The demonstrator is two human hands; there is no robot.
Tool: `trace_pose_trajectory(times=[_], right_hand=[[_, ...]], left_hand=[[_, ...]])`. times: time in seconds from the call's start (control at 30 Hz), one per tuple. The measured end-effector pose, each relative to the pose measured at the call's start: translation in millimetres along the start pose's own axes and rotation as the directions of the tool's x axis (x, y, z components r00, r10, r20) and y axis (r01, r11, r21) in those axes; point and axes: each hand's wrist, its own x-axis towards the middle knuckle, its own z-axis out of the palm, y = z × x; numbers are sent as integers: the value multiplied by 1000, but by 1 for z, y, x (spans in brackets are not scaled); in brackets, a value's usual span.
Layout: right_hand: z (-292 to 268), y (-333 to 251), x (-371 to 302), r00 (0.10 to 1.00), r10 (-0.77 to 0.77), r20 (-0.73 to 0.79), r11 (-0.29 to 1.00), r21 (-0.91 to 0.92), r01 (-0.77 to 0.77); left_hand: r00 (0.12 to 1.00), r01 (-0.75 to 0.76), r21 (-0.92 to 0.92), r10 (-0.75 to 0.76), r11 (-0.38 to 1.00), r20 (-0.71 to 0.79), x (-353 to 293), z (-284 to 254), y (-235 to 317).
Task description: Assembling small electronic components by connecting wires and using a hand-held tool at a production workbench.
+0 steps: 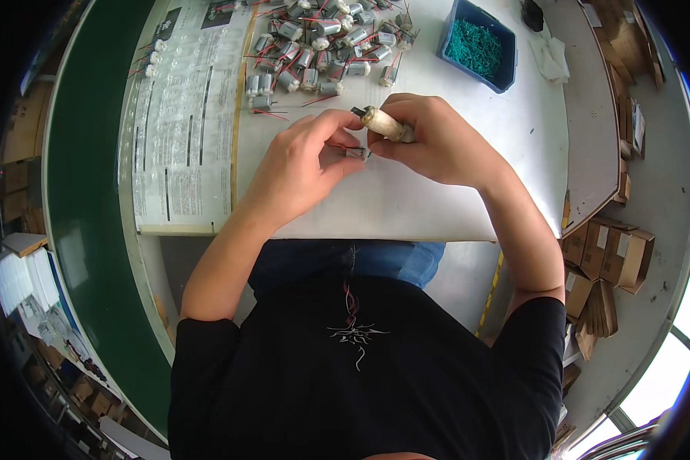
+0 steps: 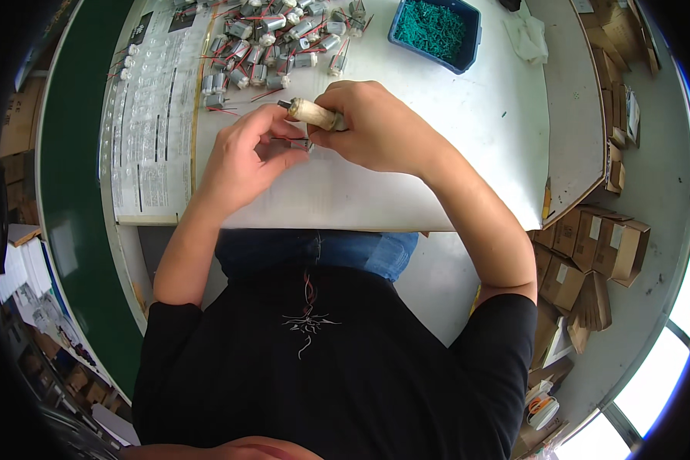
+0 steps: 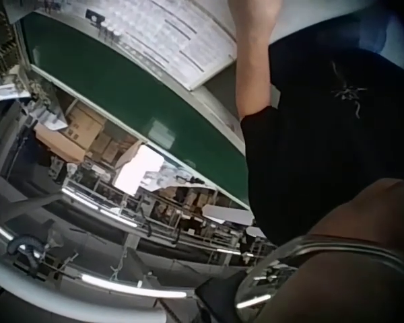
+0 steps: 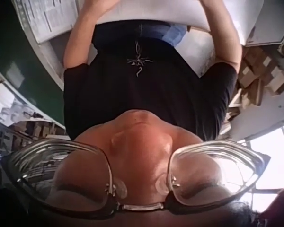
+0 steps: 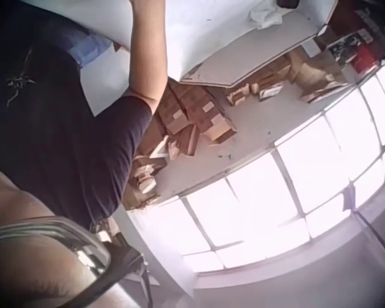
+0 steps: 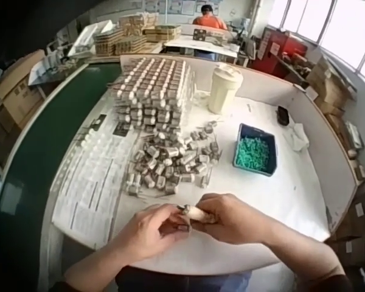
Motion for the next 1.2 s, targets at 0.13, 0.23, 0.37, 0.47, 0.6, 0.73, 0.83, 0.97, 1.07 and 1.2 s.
trace_pose_trajectory(times=[0.13,0.23,0.37,0.47,0.6,0.73,0.83,0.97,1.07,1.2], right_hand=[[6,-5,7,997,29,69,996,-81,-23],[7,-10,8,996,70,46,991,-113,-65],[8,-18,11,996,74,48,983,-172,-65],[8,-19,13,993,106,49,981,-166,-96],[13,-11,14,996,85,23,985,-155,-80],[13,-8,14,998,64,24,985,-159,-59],[11,-12,17,997,68,44,983,-172,-60],[12,-10,18,995,87,47,977,-200,-76],[14,-5,16,996,84,12,974,-210,-80],[11,-6,10,978,210,-4,968,-143,-208]], left_hand=[[998,55,-33,-55,998,-21,-5,2,-9],[997,-48,28,50,998,-64,-4,1,-7],[995,-73,29,75,997,-60,-4,-1,-6],[996,-52,-27,50,998,-74,-3,2,-6],[997,-26,-76,20,997,-81,-4,2,-5],[997,-19,-85,12,996,-81,-3,2,-3],[996,-6,-51,1,999,-94,-2,4,-2],[992,10,5,-9,1000,-126,1,9,0],[989,-2,-4,1,1000,-149,2,10,0],[996,-20,1,20,1000,-91,1,8,-6]])
